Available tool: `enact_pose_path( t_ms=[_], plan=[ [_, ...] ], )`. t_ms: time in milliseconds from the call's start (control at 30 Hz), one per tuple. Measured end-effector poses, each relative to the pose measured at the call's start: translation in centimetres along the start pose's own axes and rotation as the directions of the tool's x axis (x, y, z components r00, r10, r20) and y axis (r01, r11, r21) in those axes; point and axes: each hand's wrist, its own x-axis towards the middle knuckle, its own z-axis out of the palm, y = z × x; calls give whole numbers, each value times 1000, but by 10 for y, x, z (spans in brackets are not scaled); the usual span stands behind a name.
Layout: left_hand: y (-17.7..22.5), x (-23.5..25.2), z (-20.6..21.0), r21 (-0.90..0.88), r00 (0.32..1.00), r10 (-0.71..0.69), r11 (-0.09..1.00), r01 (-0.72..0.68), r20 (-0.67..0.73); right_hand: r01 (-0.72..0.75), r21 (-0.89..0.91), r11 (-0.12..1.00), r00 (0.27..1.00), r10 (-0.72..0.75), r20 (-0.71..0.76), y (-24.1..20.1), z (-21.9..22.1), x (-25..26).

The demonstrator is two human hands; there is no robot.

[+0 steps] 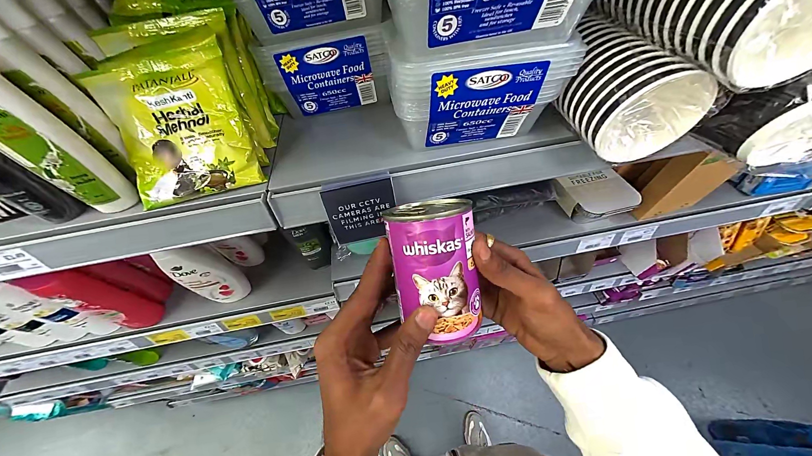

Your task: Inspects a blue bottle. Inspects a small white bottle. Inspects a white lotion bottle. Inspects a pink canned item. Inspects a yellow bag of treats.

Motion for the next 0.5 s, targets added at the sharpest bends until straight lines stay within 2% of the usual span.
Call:
enact_pose_path(
  t_ms=[167,500],
  plan=[
    [0,0,1,-40,1000,-7,999,7,0,-2,55,998,997,-3,83,-1,-6,0],
    [0,0,1,-44,1000,-18,999,17,-22,-14,88,996,997,7,75,0,-5,2]
  ],
)
